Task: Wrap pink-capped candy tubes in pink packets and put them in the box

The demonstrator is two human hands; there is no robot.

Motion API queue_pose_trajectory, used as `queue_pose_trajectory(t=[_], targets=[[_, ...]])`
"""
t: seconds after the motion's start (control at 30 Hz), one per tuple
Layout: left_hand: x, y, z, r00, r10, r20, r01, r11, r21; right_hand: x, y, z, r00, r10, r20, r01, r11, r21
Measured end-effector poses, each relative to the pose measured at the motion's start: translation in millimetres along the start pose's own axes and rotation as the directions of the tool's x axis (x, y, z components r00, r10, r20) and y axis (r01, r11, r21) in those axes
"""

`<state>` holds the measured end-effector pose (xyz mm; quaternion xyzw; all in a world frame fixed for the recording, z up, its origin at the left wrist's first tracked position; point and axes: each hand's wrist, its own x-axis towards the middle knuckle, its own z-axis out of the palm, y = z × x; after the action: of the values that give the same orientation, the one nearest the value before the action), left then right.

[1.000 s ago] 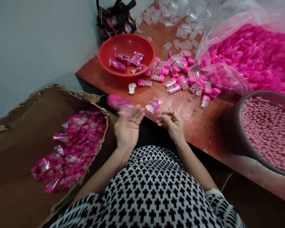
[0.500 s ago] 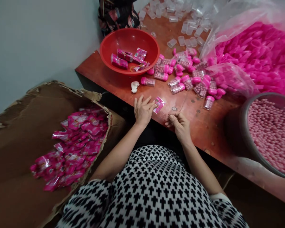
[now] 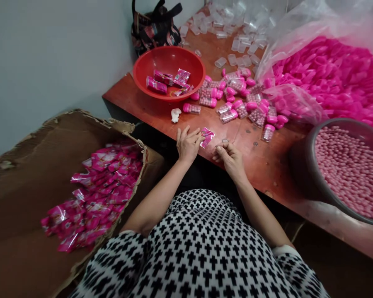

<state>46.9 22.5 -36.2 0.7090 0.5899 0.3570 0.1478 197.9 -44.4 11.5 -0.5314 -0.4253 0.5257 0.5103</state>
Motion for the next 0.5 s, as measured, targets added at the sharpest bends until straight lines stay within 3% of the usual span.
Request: queue_pose_trajectory(t=[0.13,0.3,0.4,0.5], targets=[[-1.2,3.8,0.6,0.998,-0.012,-0.059,0.006,0.995,-0.099,11.2,5.5,4.0,0.997,-0.024,-0.07,0.026,0.999,0.024],[-11.6,24.6,-13.5,0.996,-0.007,-0.094,-0.029,0.926,-0.375,30.3,7.4,12.1,0.993,-0.014,-0.117,0.034,0.985,0.171],[-13.3,35.6,-24.4,0.983,-0.177,0.037,0.163,0.778,-0.606,35.3,0.5,6.8,0.995,-0.034,-0.09,0.049,0.985,0.164],[-10.4,40.1,-29.5,0.878,-0.304,0.369,0.477,0.488,-0.731,35.6,-7.7,-6.1,0.999,-0.019,0.049,0.014,0.994,0.109]])
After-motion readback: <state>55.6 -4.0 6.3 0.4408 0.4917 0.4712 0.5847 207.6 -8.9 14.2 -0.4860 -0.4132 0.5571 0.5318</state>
